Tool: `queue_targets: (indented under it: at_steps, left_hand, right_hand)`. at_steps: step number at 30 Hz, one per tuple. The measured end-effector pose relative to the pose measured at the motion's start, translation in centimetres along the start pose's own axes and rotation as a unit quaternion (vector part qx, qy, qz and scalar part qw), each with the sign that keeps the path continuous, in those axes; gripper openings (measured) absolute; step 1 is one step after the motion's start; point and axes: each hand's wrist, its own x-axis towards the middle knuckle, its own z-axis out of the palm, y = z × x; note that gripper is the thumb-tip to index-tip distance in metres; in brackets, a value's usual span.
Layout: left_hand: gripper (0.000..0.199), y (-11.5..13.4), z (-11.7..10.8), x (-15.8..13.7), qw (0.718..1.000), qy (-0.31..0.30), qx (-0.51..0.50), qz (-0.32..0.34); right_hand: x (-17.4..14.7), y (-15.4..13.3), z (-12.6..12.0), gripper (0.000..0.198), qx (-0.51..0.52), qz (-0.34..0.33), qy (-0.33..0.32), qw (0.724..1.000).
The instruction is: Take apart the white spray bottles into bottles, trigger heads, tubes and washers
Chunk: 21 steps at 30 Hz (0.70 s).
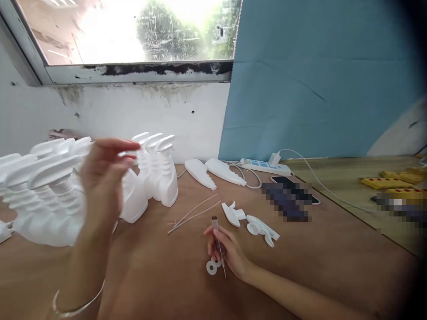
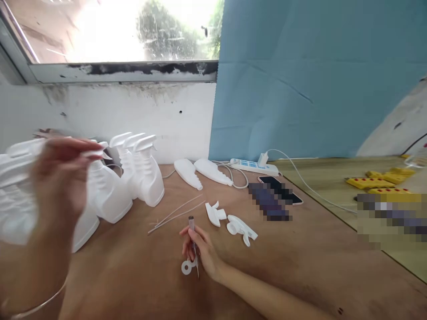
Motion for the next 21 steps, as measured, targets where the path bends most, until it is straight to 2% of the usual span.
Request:
queue_targets:
  at_steps: [2, 4, 5, 8, 11, 15, 18, 21]
  left_hand:
    - [0.014, -1.2, 2.2, -1.8, 0.996, -0.087, 0.014, -0.018]
    - [0.016, -3.3, 4.0, -4.3, 0.979, -0.164, 0.108, -0.057]
    - [0.018, -4.4, 4.7, -5.7, 0.974, -0.18, 0.126, -0.062]
    - [0.021, -7.1, 6.2, -9.4, 0.956, -0.181, 0.203, -0.112]
    - [0.017, -8.6, 7.2, -12.2, 0.948, -0.142, 0.237, -0.158]
    - [0.023, -10.1, 7.7, -14.2, 0.935, -0.091, 0.271, -0.208]
    - [0.029, -11.2, 7.7, -14.3, 0.925, -0.05, 0.296, -0.232]
    - [0.036, -12.0, 7.7, -13.8, 0.92, -0.037, 0.306, -0.241]
  right_hand:
    - [0.0, -0.2, 0.0, 0.037, -0.001, -0.008, 0.007, 1.0]
    - [-0.1, -0.4, 0.0, 0.037, -0.011, -0.014, 0.012, 1.0]
    - [-0.2, -0.5, 0.0, 0.036, -0.021, -0.019, 0.014, 0.999]
    - [-0.6, -1.0, -0.2, 0.034, -0.074, -0.043, 0.028, 0.996]
    - [-1.1, -1.5, -0.7, 0.047, -0.223, -0.09, 0.059, 0.969]
    - [-1.4, -1.7, -1.6, 0.055, -0.471, -0.155, 0.074, 0.865]
    - [-1.0, -1.2, -2.2, 0.062, -0.601, -0.17, 0.092, 0.775]
    - [-0.6, -0.5, -2.6, 0.069, -0.706, -0.177, 0.109, 0.677]
